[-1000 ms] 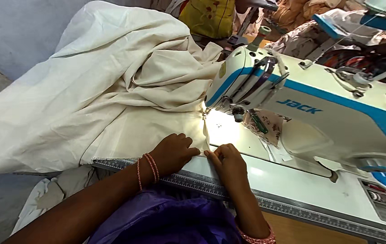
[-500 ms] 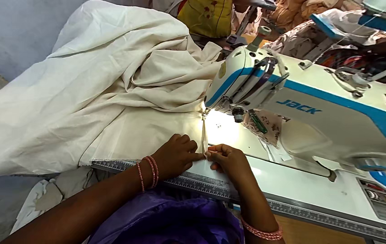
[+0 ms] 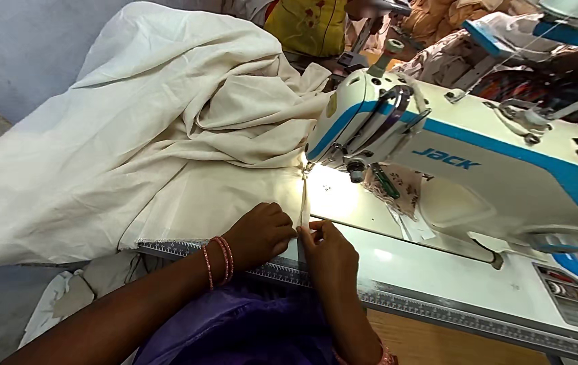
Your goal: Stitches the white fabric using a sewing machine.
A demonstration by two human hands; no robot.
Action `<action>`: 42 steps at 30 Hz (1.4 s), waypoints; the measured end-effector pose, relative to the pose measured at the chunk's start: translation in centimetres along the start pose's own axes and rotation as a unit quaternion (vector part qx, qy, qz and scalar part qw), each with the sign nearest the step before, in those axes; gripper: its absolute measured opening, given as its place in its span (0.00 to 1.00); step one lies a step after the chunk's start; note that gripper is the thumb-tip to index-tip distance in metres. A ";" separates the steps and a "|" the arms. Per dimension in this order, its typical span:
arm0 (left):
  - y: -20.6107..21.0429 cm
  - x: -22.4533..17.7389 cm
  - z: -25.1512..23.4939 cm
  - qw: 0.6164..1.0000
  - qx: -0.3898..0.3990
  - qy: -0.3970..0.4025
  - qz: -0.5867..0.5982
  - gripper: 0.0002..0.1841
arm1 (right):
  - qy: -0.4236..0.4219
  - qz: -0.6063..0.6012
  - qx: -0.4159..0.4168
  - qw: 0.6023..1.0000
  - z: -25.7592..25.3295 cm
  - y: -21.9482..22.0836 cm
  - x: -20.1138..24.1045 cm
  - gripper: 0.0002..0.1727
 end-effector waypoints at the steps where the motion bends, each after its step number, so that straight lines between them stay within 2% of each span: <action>1: 0.0 0.0 -0.1 1.000 0.005 0.000 0.007 0.12 | -0.008 0.009 -0.008 1.000 0.1 0.1 0.2 0.17; 5: -0.1 0.2 -0.4 0.999 0.038 0.000 0.026 0.11 | -0.028 0.029 -0.039 0.998 0.4 0.5 0.6 0.14; 10: -0.2 0.3 -0.7 0.997 0.071 0.001 0.038 0.12 | -0.094 0.067 -0.148 0.982 1.2 0.9 1.3 0.07; 13: -0.1 0.4 -0.6 0.996 0.080 0.006 0.042 0.12 | -0.141 0.087 -0.181 0.969 1.7 1.3 1.5 0.06; 17: -0.2 0.5 -0.4 0.995 0.091 0.015 0.035 0.14 | -0.153 0.058 -0.148 0.975 2.4 1.3 1.2 0.10; 22: -0.2 0.9 -0.7 0.993 0.109 0.030 0.030 0.13 | -0.191 0.101 -0.116 0.969 2.5 1.6 1.6 0.13; 28: 0.5 4.2 -3.8 0.990 0.118 0.025 0.074 0.13 | -0.199 0.142 -0.037 0.969 -1.5 1.5 1.3 0.10; 35: 0.3 5.7 -6.3 0.991 0.128 0.018 0.041 0.14 | -0.209 0.167 -0.001 0.964 -4.0 1.6 0.8 0.15; 42: 0.7 6.6 -7.5 0.993 0.115 0.022 0.018 0.14 | -0.223 0.173 -0.005 0.959 -5.5 1.5 0.5 0.16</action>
Point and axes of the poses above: each hand's wrist, its own z-axis away from the middle knuckle, its own y-axis out of the palm, x = y × z, the point moved 6 cm from there along -z, towards the middle knuckle, and after that the axes turned 11 degrees about -y, right-handed, at the moved point
